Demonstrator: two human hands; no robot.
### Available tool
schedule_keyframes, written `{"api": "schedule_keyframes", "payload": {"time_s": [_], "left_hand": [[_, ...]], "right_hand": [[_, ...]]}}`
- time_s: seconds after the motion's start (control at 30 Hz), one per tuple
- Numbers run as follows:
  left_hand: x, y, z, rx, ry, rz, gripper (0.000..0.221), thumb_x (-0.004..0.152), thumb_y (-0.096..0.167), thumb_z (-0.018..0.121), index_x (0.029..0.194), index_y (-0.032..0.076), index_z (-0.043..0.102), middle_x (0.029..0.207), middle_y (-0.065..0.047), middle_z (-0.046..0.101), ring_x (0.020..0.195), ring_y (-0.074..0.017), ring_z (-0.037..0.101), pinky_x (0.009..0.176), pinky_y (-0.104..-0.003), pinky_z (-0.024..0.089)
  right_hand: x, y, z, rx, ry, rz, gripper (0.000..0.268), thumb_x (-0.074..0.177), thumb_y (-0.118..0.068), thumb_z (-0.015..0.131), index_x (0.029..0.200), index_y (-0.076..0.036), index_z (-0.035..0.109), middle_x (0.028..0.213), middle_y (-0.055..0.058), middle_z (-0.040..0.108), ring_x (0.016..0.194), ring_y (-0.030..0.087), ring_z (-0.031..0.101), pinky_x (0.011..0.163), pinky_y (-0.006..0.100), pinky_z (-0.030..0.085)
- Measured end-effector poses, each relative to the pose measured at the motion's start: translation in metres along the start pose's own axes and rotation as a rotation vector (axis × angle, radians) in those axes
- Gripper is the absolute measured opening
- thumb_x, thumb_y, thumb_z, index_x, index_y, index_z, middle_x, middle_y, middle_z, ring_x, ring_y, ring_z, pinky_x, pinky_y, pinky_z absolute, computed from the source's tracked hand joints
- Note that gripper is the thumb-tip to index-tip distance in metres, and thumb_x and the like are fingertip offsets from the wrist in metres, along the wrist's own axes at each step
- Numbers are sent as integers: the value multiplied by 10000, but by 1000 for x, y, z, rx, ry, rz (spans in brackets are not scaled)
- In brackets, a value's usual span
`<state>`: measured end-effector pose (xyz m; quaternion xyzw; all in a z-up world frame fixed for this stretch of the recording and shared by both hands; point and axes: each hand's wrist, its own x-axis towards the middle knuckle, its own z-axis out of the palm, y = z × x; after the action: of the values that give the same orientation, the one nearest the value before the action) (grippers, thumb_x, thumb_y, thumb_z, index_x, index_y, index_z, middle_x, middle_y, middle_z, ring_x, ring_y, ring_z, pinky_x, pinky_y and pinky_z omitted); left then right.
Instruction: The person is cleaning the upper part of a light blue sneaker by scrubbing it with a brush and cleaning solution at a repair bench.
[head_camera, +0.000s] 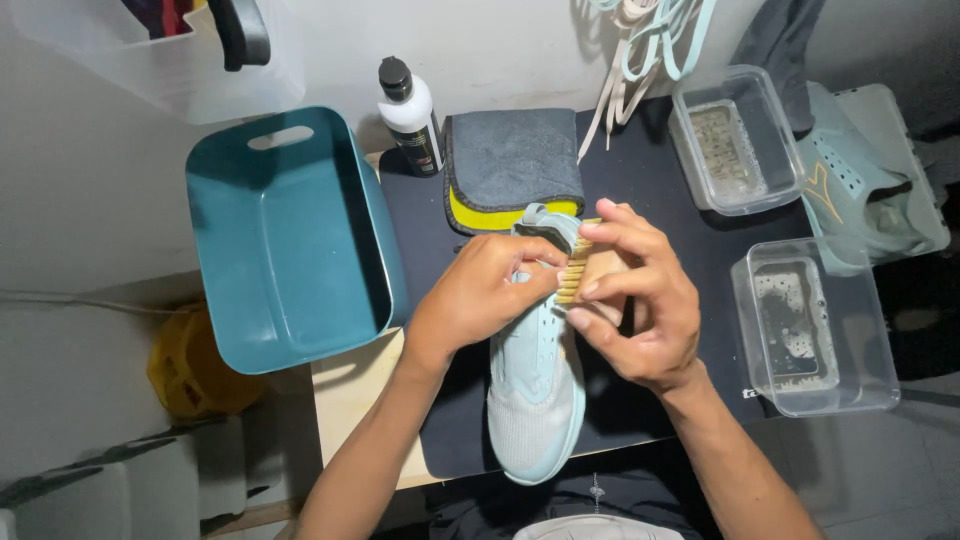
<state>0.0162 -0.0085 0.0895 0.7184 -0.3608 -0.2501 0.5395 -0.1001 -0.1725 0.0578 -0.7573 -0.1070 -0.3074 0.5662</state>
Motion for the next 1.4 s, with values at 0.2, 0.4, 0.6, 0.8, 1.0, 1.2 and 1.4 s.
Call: {"api": "schedule_keyframes", "payload": {"time_s": [0.2,0.4,0.6,0.8,1.0,1.2,1.4], "left_hand": [[5,-13,8,5,-39,-214,236,874,250,623,950,116,802,972,48,813,905,-75,738,821,-265,530],[5,-22,20,101,-7,-182,222,863,282,627,944,142,779,932,66,797,848,-101,740,816,-290,504],[5,-3,29,181,185,-210,262,856,280,558,971,149,754,965,45,808,864,-195,768,825,-323,510],[4,-3,30,271,205,-204,294,908,247,511,1013,119,753,880,-45,821,860,-220,796,766,-377,511],[6,7,27,469,64,-48,330,955,453,584,942,145,701,559,-39,651,518,-311,608,587,-454,418],[9,-8,30,689,-146,97,485,955,510,700,839,42,649,643,-152,666,701,-464,603,663,-533,417],[8,-5,28,674,-180,103,546,1002,436,670,624,66,533,525,-88,571,521,-360,550,557,-495,347]], "right_hand": [[-40,-29,23,-281,-339,-333,154,975,-330,572,1029,-234,679,1167,75,680,1190,354,649,1111,656,279],[-37,1,-2,-381,-394,-394,267,1032,-381,428,1110,-266,656,1229,48,690,1218,345,627,1087,652,337],[-13,-4,-19,-341,17,14,192,947,-87,707,1090,-68,581,1274,170,616,1404,435,544,1305,630,364],[-28,-11,-33,107,258,310,218,988,-204,619,1168,-155,506,1316,214,603,1398,357,566,1344,528,392],[-34,-24,-42,297,337,524,491,953,-356,609,1335,-65,505,1421,269,588,1229,351,652,1098,456,550],[-42,-30,-47,343,332,557,509,946,-388,585,1257,14,552,1397,292,603,1192,361,664,1042,463,582],[-53,-31,-54,447,348,576,455,956,-354,593,1230,9,566,1384,305,602,1204,412,671,1038,477,583]]}}
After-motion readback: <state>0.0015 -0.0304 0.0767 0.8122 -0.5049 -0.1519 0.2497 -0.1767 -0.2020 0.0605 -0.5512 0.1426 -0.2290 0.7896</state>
